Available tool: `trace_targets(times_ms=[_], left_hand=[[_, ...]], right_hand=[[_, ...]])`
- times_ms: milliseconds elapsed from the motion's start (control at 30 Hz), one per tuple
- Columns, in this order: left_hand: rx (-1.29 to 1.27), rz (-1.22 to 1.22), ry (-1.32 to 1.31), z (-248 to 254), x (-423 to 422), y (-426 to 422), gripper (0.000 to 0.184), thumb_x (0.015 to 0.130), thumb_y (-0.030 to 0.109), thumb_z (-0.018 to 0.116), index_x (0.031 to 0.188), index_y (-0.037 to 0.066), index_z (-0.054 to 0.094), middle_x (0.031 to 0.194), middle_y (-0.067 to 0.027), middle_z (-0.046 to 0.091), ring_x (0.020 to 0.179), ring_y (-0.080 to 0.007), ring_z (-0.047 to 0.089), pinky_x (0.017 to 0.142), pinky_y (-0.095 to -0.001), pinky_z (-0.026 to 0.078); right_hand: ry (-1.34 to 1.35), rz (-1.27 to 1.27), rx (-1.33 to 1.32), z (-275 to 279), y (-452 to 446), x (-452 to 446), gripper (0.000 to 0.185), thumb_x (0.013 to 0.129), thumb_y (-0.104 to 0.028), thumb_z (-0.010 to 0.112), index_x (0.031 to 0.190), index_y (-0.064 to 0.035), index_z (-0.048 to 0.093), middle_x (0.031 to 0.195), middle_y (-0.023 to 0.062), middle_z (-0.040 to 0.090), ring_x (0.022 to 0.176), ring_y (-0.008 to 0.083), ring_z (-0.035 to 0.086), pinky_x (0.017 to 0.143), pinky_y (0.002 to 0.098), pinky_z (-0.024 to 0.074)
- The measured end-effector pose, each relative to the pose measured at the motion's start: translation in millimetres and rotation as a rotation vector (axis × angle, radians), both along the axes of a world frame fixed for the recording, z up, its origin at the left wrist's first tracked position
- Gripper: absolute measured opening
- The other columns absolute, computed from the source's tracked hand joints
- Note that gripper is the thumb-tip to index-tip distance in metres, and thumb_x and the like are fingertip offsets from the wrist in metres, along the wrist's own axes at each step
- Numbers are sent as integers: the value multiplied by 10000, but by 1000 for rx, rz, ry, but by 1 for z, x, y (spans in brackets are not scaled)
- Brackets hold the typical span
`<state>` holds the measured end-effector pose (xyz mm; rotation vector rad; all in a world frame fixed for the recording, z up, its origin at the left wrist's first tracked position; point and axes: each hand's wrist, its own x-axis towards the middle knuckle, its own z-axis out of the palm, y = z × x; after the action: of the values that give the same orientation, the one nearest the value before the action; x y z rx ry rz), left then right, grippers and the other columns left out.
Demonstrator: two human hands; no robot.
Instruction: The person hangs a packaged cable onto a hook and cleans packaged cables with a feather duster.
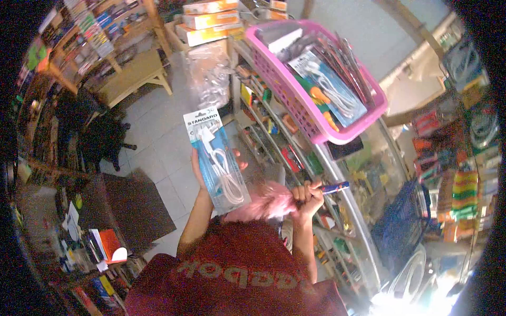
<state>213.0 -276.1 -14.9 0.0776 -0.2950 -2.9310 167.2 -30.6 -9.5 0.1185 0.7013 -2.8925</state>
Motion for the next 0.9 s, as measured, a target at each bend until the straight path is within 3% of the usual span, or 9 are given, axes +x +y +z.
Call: trace_targets(times_ms=[200, 233, 500, 600, 733, 900], left_hand=[[9, 239, -6, -2, 28, -14, 802, 788, 688, 312, 1097, -23, 516, 965, -232, 554, 786, -393, 597, 787, -557, 465], [10, 284, 11, -3, 32, -17, 795, 787, 684, 320, 1095, -22, 516, 960, -230, 556, 779, -389, 597, 785, -553, 466], [28, 399, -15, 21, 60, -20, 769, 770, 687, 325, 1083, 11, 512, 919, -180, 570, 735, -340, 591, 730, -487, 489], [-15, 455, 26, 14, 69, -24, 734, 783, 671, 349, 1093, 30, 525, 929, -187, 555, 736, -325, 563, 691, -457, 449], [12, 505, 74, 11, 78, -23, 733, 786, 679, 345, 1096, 39, 525, 932, -180, 542, 729, -329, 570, 731, -457, 451], [-9, 467, 52, 12, 84, -14, 766, 774, 691, 346, 1100, 19, 520, 945, -196, 544, 730, -344, 572, 753, -470, 452]], right_hand=[[52, 207, -111, -6, -8, -14, 91, 747, -42, 499, 761, -117, 450, 528, -28, 291, 394, 87, 243, 401, 255, 229], [92, 231, -176, -5, -15, -14, 62, 770, -21, 502, 775, -76, 474, 530, -22, 294, 384, 74, 198, 376, 239, 186], [139, 444, -274, -19, -42, -23, 86, 810, -9, 483, 784, -81, 445, 536, -28, 271, 382, 66, 182, 372, 239, 156], [-38, 490, -442, -12, -52, -25, 92, 828, -22, 485, 766, -86, 460, 537, -33, 267, 387, 61, 176, 372, 230, 145], [62, 497, -144, 5, -65, -21, 84, 792, -19, 485, 762, -96, 473, 534, -39, 282, 376, 68, 187, 376, 240, 161], [-19, 414, -35, 13, -75, -18, 87, 772, -10, 474, 756, -95, 477, 502, -47, 240, 373, 69, 176, 372, 241, 157]])
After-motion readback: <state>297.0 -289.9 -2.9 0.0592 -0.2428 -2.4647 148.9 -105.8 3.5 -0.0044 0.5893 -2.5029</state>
